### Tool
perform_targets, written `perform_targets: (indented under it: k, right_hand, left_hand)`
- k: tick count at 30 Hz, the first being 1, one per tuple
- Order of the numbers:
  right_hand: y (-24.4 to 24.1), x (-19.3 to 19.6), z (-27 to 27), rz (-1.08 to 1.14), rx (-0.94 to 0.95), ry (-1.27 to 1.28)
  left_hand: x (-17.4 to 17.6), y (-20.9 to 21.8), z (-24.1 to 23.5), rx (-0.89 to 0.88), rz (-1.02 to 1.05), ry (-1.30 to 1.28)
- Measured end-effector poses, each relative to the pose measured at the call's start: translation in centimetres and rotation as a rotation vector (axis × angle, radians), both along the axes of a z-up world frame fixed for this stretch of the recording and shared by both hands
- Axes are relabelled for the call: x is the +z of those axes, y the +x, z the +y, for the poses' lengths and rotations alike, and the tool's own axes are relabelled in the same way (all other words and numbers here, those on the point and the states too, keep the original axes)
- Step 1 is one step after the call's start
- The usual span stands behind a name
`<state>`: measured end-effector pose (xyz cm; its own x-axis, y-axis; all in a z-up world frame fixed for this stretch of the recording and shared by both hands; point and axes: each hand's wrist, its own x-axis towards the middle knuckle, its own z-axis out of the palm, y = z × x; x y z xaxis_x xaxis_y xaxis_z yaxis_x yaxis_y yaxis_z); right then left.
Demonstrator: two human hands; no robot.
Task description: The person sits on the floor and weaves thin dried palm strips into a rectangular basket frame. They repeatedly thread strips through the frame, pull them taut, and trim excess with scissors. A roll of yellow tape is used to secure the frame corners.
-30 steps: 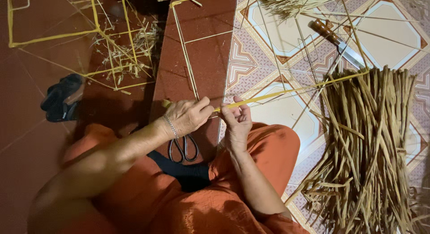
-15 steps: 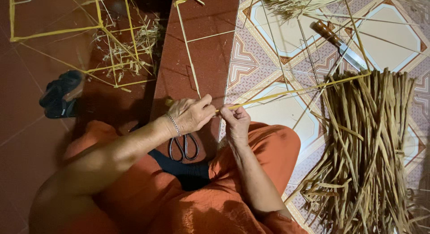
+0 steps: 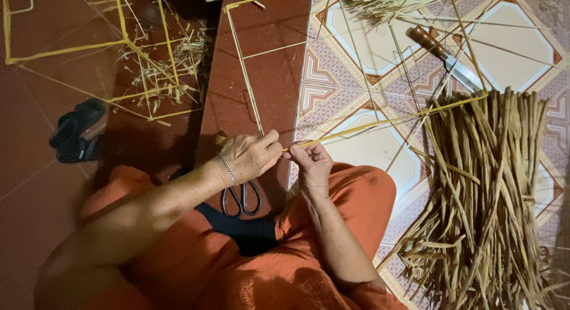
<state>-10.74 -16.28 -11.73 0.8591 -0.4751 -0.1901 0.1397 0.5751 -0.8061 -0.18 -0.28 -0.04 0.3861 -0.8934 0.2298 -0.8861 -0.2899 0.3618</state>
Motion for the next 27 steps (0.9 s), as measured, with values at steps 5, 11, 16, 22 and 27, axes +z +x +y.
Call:
perform_targets:
  k: [5,11,16,22,27]
  right_hand:
    - [-0.1,0.8,0.1,0.022,0.009,0.048]
    - [0.2,0.5,-1.0,-0.079,-0.062,0.091]
    - [0.2,-0.8,-4.2,-0.037,-0.126,0.168]
    - [0.2,-3.1,-5.8,-0.168,-0.151,0.057]
    - [0.6,-1.1,-5.9,-0.103,-0.137,0.013]
  left_hand:
    - [-0.2,0.0,-0.2,0.005,0.062,0.057]
    - [0.1,-0.2,0.1,0.003,0.065,-0.014]
    - [-0.1,0.1,0.2,0.022,0.151,0.019]
    - [-0.7,0.3,0.3,-0.020,0.145,-0.048]
    - [-0.2,0.4,0.0,-0.034,0.172,-0.053]
